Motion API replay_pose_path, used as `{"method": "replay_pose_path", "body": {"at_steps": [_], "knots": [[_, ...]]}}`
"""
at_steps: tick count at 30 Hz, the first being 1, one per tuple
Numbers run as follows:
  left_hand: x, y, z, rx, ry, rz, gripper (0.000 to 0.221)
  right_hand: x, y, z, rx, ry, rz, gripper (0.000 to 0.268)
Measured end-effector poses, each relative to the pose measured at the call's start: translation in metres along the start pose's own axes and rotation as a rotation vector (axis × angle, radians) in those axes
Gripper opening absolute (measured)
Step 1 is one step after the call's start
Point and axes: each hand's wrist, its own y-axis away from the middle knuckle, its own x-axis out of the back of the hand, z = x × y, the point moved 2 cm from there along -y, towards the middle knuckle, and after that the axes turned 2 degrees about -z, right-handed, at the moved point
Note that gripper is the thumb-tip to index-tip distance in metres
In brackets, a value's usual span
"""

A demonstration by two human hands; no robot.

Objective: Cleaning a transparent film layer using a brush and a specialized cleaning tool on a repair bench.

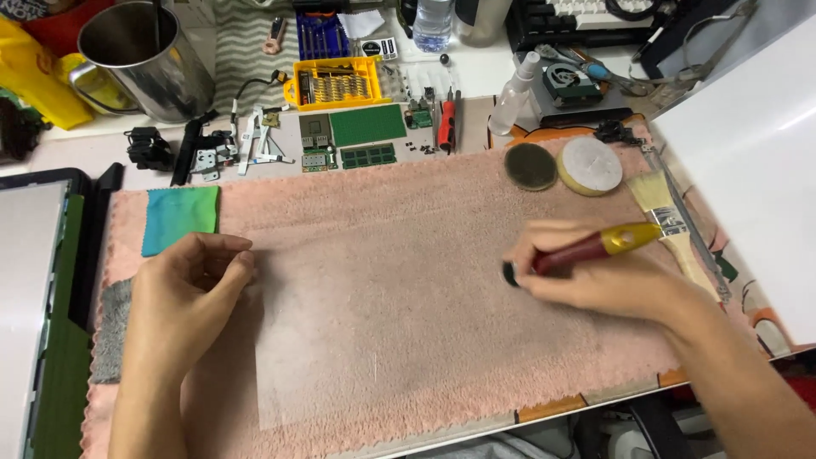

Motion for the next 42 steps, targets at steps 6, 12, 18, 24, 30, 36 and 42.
{"method": "replay_pose_path", "body": {"at_steps": [6,12,18,24,30,36,42], "knots": [[-0.009,-0.003,-0.017,-0.115,-0.03,0.039,0.01,0.002,0.008,0.007,-0.082,-0.057,0.045,0.003],[-0.007,-0.003,-0.015,-0.159,-0.041,0.055,0.01,-0.013,0.022,0.008,-0.019,-0.142,-0.025,0.006],[-0.007,0.0,-0.009,-0.094,-0.077,0.022,0.008,-0.022,0.025,-0.001,0.015,-0.12,0.073,0.004],[-0.006,0.0,-0.009,-0.087,-0.089,0.028,0.007,-0.017,0.031,0.013,0.006,-0.091,-0.036,0.009],[-0.007,-0.002,-0.008,-0.085,-0.116,0.013,0.006,-0.03,0.021,-0.027,-0.024,-0.042,-0.098,0.007],[-0.001,0.004,0.0,-0.08,-0.118,-0.031,0.01,-0.031,0.008,-0.019,-0.019,-0.057,-0.03,0.011],[-0.001,0.006,-0.007,-0.187,-0.086,0.019,0.011,-0.052,0.015,-0.019,0.19,-0.123,-0.071,0.006]]}}
